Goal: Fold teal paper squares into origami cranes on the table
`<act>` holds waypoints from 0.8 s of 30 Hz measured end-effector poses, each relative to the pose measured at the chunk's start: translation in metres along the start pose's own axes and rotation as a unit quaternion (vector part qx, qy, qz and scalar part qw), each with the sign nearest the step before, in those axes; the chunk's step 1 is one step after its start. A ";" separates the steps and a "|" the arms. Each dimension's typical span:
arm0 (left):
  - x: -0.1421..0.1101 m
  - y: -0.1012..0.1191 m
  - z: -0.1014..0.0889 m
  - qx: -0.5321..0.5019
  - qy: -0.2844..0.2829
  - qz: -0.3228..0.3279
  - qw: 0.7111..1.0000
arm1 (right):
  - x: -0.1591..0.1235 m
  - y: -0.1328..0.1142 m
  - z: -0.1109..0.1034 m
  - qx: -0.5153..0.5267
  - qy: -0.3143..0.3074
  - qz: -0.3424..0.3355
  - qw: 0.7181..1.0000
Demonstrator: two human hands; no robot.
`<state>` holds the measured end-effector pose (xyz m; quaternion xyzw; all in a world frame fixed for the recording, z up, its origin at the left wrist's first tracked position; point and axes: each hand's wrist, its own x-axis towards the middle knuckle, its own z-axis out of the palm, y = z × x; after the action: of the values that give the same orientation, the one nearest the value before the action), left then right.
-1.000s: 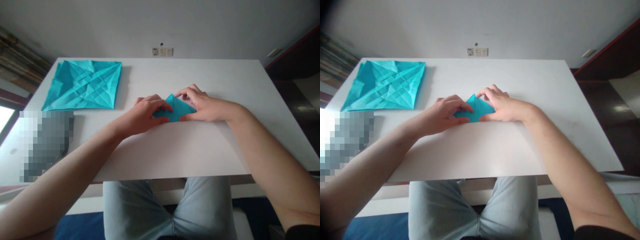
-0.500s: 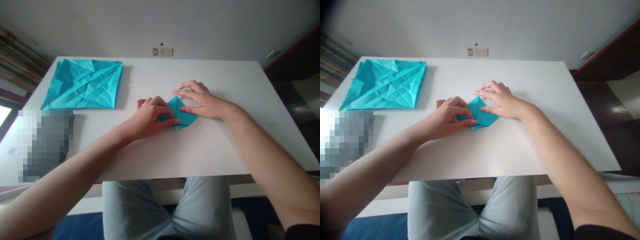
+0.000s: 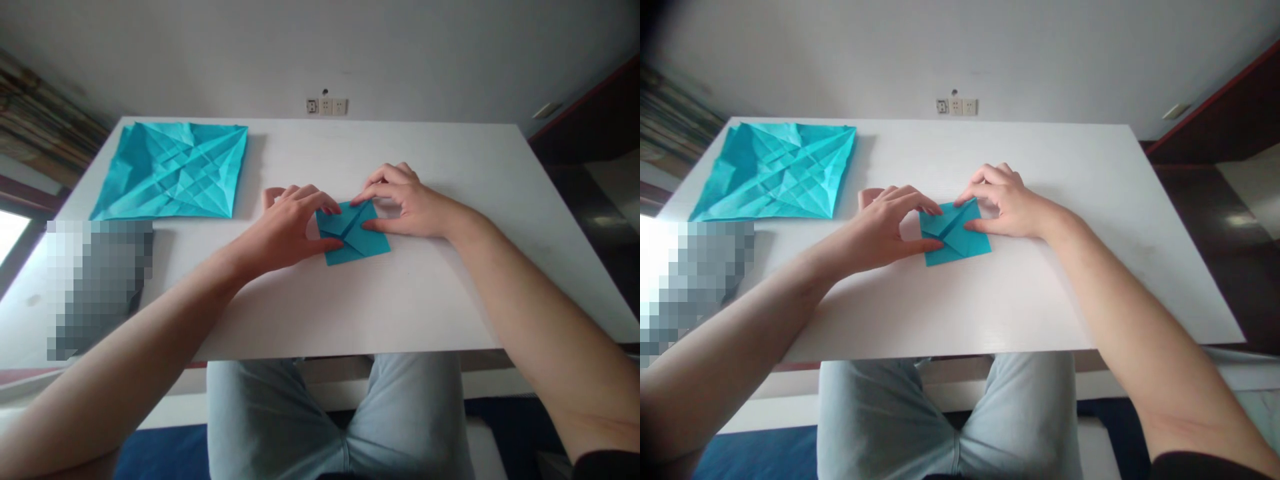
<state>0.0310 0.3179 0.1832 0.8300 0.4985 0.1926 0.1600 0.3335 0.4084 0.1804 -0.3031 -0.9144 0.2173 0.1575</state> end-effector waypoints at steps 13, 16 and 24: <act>0.005 -0.001 0.005 0.011 0.054 0.001 0.998 | 0.003 -0.008 0.002 0.041 0.019 -0.014 0.999; 0.005 -0.002 0.007 0.028 0.043 -0.001 0.999 | 0.004 -0.007 0.006 0.039 0.018 -0.017 0.999; 0.001 -0.002 0.010 0.043 0.029 -0.006 0.999 | -0.003 0.002 0.000 0.011 0.014 -0.002 1.000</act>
<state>0.0351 0.3190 0.1739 0.8273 0.5156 0.1939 0.1105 0.3362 0.4080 0.1787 -0.3026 -0.9102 0.2232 0.1736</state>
